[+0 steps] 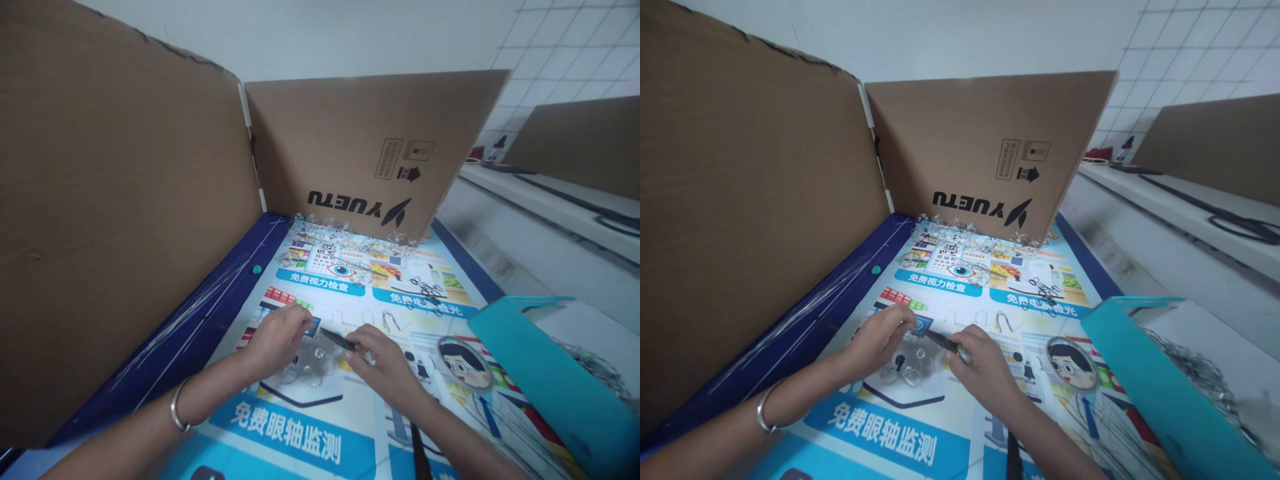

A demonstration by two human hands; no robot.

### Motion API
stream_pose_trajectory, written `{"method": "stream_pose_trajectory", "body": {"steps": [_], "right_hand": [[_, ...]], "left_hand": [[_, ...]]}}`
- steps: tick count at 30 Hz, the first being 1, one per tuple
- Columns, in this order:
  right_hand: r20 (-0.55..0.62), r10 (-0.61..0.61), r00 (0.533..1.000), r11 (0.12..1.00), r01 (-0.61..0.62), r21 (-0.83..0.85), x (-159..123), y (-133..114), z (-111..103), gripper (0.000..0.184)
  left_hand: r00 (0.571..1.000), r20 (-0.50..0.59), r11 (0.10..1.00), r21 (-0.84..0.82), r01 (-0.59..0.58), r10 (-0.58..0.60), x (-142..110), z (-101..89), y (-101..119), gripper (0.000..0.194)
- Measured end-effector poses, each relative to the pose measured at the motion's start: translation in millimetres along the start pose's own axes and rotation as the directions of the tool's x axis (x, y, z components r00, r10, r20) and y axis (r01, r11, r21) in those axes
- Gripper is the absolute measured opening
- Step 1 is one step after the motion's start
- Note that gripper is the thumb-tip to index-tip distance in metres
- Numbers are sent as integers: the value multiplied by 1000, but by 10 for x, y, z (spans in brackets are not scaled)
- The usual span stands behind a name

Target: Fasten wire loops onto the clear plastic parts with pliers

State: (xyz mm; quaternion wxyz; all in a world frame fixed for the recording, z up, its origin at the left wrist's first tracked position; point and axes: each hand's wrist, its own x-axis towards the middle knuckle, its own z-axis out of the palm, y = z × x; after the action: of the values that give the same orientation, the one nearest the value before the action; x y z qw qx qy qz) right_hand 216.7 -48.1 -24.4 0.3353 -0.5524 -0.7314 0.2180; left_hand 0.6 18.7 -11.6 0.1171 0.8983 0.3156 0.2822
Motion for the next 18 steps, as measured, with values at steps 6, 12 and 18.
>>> {"method": "stream_pose_trajectory", "body": {"steps": [6,12,18], "right_hand": [[-101,37,994,995,-46,-85,-44,121,143,17],[-152,-18,988,960,-26,-280,-76,176,212,15],[-65,-74,995,886,36,-463,-80,113,219,12]], "left_hand": [[988,-13,984,89,157,-157,25,7,22,18],[976,-64,973,89,212,-207,19,25,-51,18],[961,-98,964,31,264,-260,51,-7,-76,18]]}}
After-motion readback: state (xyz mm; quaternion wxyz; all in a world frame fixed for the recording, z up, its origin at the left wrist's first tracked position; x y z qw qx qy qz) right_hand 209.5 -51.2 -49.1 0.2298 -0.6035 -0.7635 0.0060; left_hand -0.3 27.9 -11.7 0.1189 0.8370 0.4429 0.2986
